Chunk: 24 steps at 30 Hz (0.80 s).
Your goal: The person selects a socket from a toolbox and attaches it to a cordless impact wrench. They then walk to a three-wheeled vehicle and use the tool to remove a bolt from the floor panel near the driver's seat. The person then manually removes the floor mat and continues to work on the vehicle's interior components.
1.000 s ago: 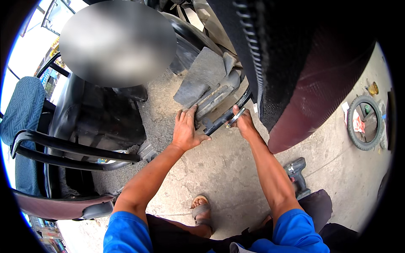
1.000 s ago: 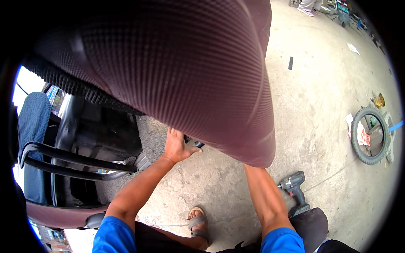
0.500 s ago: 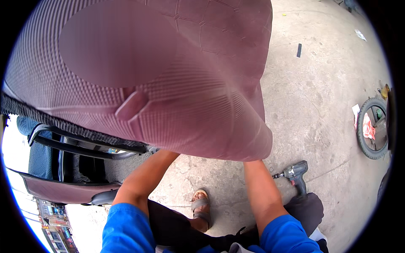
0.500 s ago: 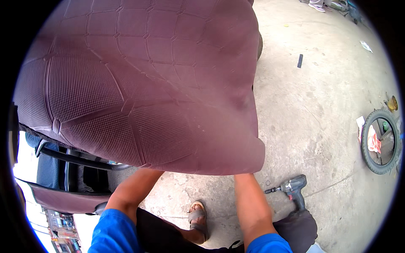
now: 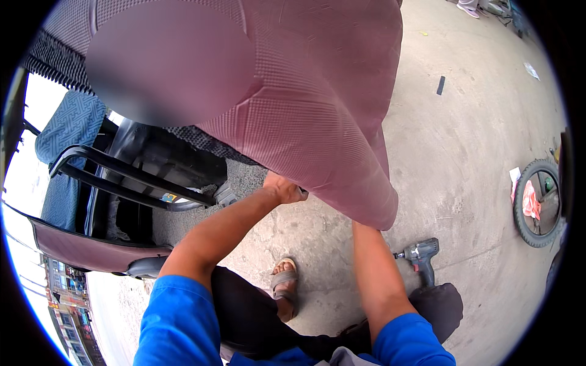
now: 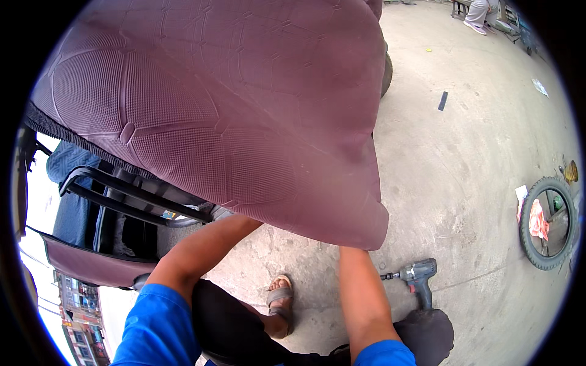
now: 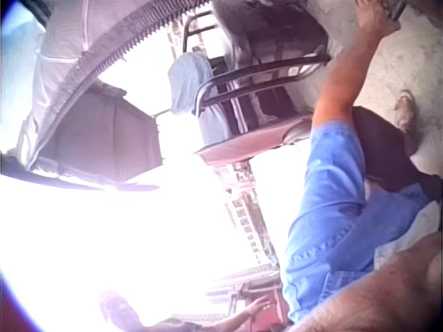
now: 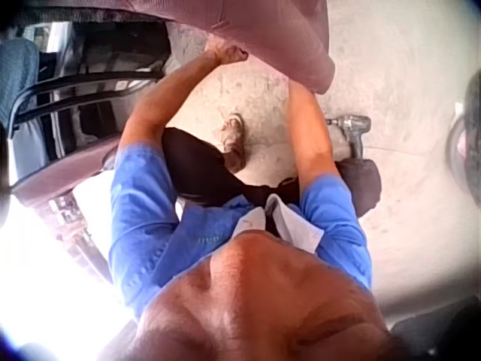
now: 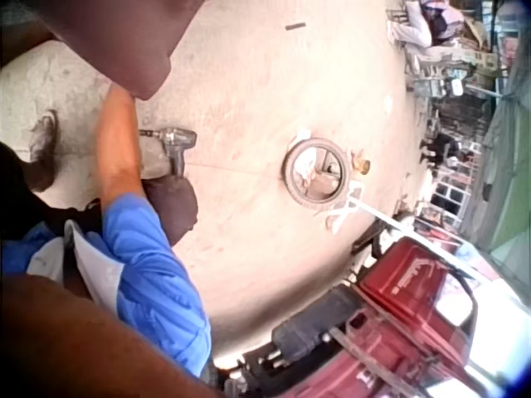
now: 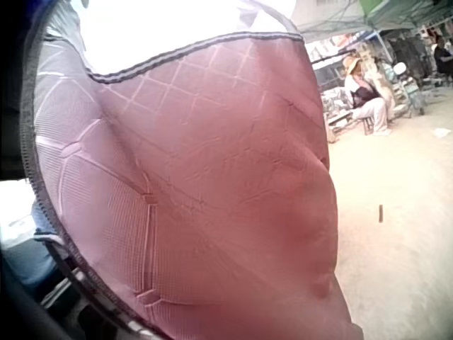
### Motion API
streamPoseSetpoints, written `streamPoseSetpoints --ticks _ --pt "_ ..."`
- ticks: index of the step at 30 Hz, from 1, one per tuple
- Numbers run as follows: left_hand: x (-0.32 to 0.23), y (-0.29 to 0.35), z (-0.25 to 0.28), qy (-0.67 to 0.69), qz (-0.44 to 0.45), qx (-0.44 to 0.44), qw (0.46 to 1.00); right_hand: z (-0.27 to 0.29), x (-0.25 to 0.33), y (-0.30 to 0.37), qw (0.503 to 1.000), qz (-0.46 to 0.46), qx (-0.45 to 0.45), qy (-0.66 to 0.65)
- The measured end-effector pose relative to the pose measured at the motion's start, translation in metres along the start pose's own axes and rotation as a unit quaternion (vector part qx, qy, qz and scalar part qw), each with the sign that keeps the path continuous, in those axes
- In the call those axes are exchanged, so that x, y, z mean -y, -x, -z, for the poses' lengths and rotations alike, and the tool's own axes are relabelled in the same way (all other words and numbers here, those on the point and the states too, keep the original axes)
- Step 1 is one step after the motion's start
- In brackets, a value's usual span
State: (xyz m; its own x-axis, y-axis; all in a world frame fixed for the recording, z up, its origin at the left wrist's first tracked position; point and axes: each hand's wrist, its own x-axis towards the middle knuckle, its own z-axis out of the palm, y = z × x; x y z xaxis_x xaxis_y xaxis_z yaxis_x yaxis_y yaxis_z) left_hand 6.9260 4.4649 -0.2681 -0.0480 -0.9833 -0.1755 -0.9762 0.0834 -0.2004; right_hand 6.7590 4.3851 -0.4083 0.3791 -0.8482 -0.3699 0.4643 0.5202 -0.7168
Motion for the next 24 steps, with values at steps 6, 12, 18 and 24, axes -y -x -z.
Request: streamPoseSetpoints --ticks 6,12,18,24 --pt "-0.012 -0.009 0.002 0.033 0.099 -0.022 0.994 -0.01 0.0 -0.023 1.0 0.006 0.011 0.024" --pt "-0.001 -0.021 -0.001 0.049 0.127 -0.135 0.981 -0.032 0.018 -0.029 0.999 0.016 0.008 0.05" --pt "0.015 -0.03 0.003 0.071 0.11 -0.156 0.979 -0.065 0.035 -0.029 0.998 0.044 -0.024 0.041" --pt "0.018 -0.036 -0.002 0.083 0.103 -0.188 0.973 -0.04 0.021 -0.051 0.99 0.085 0.027 0.107"
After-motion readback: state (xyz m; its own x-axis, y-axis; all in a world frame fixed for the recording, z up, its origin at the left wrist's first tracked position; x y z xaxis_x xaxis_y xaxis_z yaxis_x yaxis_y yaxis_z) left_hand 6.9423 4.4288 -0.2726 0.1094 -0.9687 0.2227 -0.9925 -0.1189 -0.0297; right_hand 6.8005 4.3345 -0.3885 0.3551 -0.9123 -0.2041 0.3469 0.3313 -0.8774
